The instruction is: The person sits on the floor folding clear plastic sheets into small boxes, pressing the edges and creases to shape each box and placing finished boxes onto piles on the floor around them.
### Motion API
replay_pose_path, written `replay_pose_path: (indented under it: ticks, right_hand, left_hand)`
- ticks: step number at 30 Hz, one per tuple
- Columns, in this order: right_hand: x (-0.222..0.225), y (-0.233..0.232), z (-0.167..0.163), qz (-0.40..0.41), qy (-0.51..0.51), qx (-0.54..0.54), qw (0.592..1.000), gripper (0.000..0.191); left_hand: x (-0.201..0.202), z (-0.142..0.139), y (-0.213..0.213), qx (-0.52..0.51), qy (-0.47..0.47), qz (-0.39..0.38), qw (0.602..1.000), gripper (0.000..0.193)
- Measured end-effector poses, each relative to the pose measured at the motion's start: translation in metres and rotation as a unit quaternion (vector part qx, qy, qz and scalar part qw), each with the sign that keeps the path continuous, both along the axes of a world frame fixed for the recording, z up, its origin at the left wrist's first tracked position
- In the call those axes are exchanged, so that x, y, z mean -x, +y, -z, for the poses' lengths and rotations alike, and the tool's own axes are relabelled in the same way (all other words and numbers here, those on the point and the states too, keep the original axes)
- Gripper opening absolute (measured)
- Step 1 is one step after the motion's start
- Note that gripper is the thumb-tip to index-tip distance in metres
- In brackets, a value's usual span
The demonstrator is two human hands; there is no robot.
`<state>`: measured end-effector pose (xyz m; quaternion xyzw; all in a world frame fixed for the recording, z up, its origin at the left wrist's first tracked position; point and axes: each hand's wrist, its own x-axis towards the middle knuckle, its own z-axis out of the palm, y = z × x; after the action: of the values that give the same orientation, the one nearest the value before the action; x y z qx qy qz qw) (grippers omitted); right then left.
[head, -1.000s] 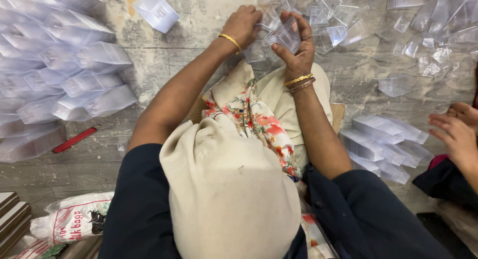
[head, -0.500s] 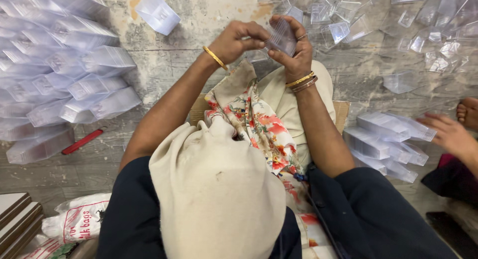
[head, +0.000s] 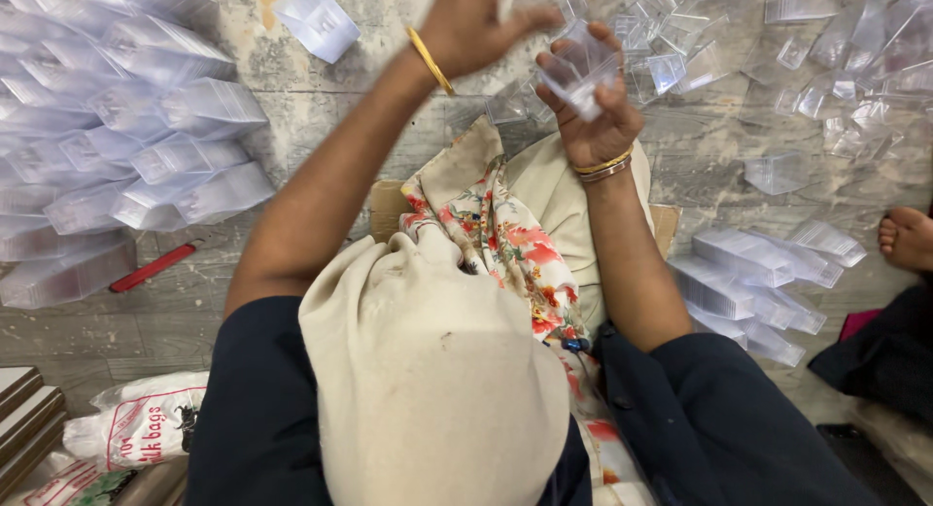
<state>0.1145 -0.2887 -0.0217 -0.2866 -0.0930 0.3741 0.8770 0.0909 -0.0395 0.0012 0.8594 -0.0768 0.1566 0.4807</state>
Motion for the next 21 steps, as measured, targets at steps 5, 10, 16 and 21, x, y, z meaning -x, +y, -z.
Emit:
replay_pose_path:
  ticks: [5, 10, 16, 21]
  right_hand:
    - [0.001, -0.004, 0.008, -0.028, 0.033, -0.008, 0.999, 0.060]
    - [0.001, 0.003, 0.014, -0.083, -0.005, 0.029, 0.996, 0.067]
    - [-0.001, 0.009, 0.006, -0.080, -0.082, 0.071, 0.991, 0.064]
    - [-0.004, 0.009, 0.009, -0.079, -0.085, 0.073, 0.991, 0.062]
  left_hand:
    - [0.035, 0.004, -0.065, -0.071, -0.074, 0.102, 0.989, 0.034]
    - [0.070, -0.003, -0.033, -0.091, -0.070, -0.022, 0.993, 0.033]
    - [0.136, -0.019, 0.070, -0.358, -0.029, -0.305, 0.882, 0.039]
    - [0.133, 0.003, 0.094, -0.383, 0.173, -0.227, 0.879, 0.023]
